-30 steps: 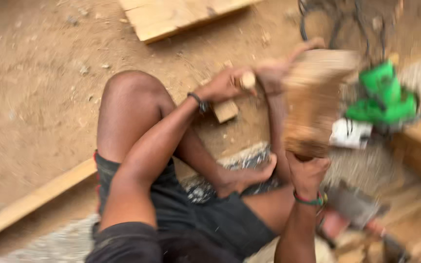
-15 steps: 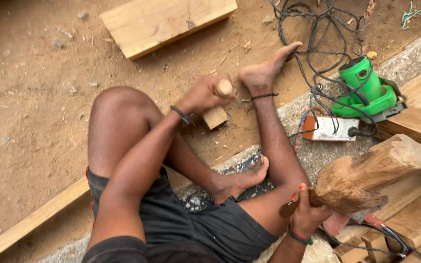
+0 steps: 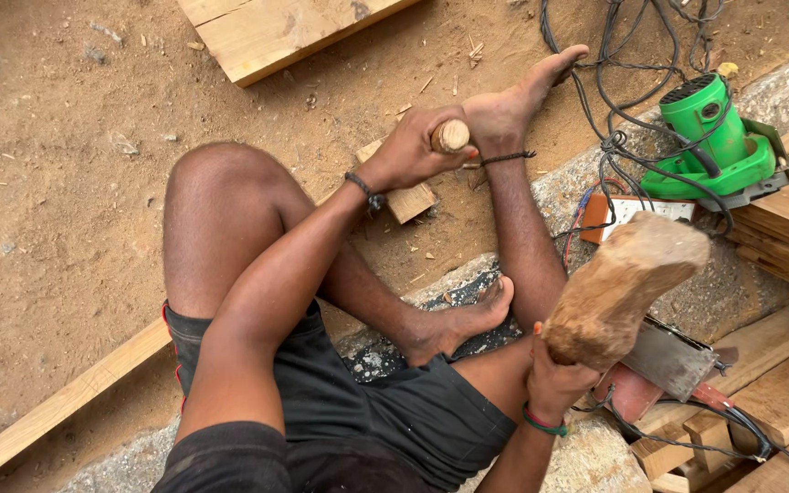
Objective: The person sits on the ground and uses a wooden mallet and chisel to carve a small wooden block. They repeatedly strike the chisel to shape the wood, occasionally adjusting the block's position.
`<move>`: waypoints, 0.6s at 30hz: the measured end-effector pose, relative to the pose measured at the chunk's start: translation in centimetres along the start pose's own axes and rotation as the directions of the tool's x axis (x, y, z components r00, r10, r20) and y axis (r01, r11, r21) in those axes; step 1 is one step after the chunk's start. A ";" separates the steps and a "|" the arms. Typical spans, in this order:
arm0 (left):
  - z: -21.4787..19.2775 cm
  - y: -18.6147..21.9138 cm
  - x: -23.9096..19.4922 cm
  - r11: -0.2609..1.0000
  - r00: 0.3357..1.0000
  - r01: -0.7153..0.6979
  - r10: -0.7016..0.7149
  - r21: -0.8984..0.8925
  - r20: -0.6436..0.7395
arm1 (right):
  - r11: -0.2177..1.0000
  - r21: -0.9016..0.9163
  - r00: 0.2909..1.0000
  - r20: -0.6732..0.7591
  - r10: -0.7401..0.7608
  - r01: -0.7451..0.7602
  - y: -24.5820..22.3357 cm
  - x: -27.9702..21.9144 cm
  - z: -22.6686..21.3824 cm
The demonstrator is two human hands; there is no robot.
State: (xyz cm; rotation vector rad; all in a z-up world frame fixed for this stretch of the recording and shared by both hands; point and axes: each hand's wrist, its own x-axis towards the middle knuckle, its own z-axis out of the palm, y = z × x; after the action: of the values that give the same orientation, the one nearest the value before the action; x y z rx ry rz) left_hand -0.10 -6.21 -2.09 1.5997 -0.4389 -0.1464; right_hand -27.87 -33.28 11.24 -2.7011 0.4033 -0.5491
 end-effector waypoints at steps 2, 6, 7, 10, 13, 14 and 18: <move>-0.2 0.5 -0.7 0.998 0.999 -0.033 0.035 -0.057 0.040 | 0.996 0.030 0.997 -0.021 -0.080 0.081 -0.2 -0.3 0.4; -0.8 1.1 -1.3 0.999 0.997 -0.025 0.026 -0.021 0.079 | 0.997 0.008 0.997 -0.006 -0.079 0.079 0.0 -0.5 0.5; -0.8 1.2 -1.1 1.000 0.996 -0.009 0.009 -0.003 0.088 | 0.996 0.038 0.997 -0.021 -0.077 0.078 0.0 -0.4 0.7; -0.7 0.6 -1.0 1.000 0.997 -0.014 0.013 0.008 0.072 | 0.996 0.083 0.999 -0.015 -0.038 0.039 0.1 -0.4 0.6; -0.4 0.4 -1.0 1.000 0.996 -0.008 0.007 0.017 0.087 | 0.999 0.054 1.000 0.023 -0.006 0.005 -0.1 0.0 0.3; -0.5 0.5 -1.0 1.000 0.995 0.002 -0.005 0.026 0.102 | 0.999 0.044 1.000 0.015 -0.026 0.025 -0.2 0.1 0.2; -0.9 0.4 -1.7 0.995 0.998 0.006 0.001 -0.098 0.070 | 0.992 0.109 0.998 0.020 0.062 -0.063 -0.6 0.2 0.0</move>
State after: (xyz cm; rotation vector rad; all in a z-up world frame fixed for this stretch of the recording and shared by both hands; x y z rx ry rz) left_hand -1.39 -4.76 -1.92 1.5024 -0.4773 -0.2230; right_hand -27.58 -32.82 11.54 -2.5775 0.4387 -0.5155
